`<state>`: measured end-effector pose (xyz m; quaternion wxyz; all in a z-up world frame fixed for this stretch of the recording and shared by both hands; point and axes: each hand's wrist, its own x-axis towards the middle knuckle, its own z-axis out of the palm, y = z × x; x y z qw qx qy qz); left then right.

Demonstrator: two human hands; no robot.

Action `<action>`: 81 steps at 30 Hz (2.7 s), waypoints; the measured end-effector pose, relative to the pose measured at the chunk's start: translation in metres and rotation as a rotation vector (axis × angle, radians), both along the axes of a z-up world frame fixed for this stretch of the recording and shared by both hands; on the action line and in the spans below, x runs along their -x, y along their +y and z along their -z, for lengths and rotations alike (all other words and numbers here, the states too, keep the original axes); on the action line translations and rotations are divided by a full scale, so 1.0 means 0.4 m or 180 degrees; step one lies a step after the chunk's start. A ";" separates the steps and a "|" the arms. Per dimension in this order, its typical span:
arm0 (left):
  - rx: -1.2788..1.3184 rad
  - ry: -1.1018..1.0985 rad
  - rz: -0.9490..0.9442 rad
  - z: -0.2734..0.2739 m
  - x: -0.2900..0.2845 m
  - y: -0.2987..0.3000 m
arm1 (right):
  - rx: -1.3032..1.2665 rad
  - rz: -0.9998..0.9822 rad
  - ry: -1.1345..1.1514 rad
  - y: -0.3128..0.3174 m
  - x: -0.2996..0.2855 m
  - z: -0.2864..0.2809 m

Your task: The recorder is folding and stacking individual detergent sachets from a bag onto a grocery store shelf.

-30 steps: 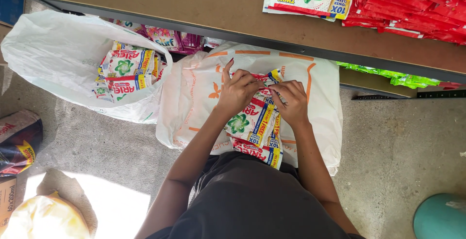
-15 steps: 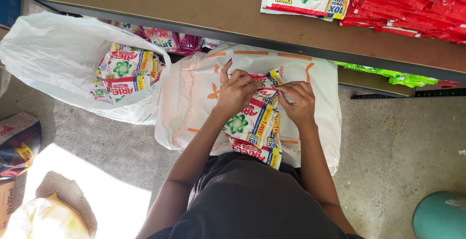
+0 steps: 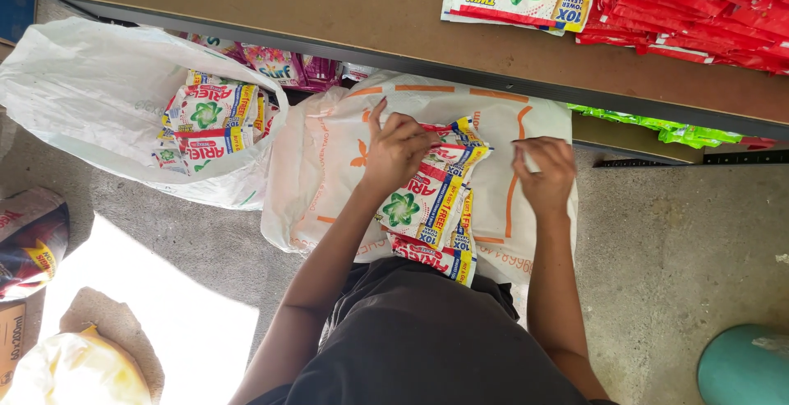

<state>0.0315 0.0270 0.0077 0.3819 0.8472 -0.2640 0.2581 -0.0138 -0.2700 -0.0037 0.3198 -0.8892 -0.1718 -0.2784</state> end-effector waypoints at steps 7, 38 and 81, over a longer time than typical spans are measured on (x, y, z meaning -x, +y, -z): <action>0.0002 -0.0004 0.0052 0.000 0.003 -0.006 | -0.0462 -0.0127 0.0067 0.138 -0.011 -0.080; -0.0379 -0.0331 0.0034 -0.040 -0.008 0.112 | -0.0576 -0.0657 0.0172 0.227 -0.044 -0.063; 0.2277 0.3198 0.0592 0.057 -0.029 -0.057 | 0.0540 -0.1342 -0.1472 0.081 -0.048 -0.705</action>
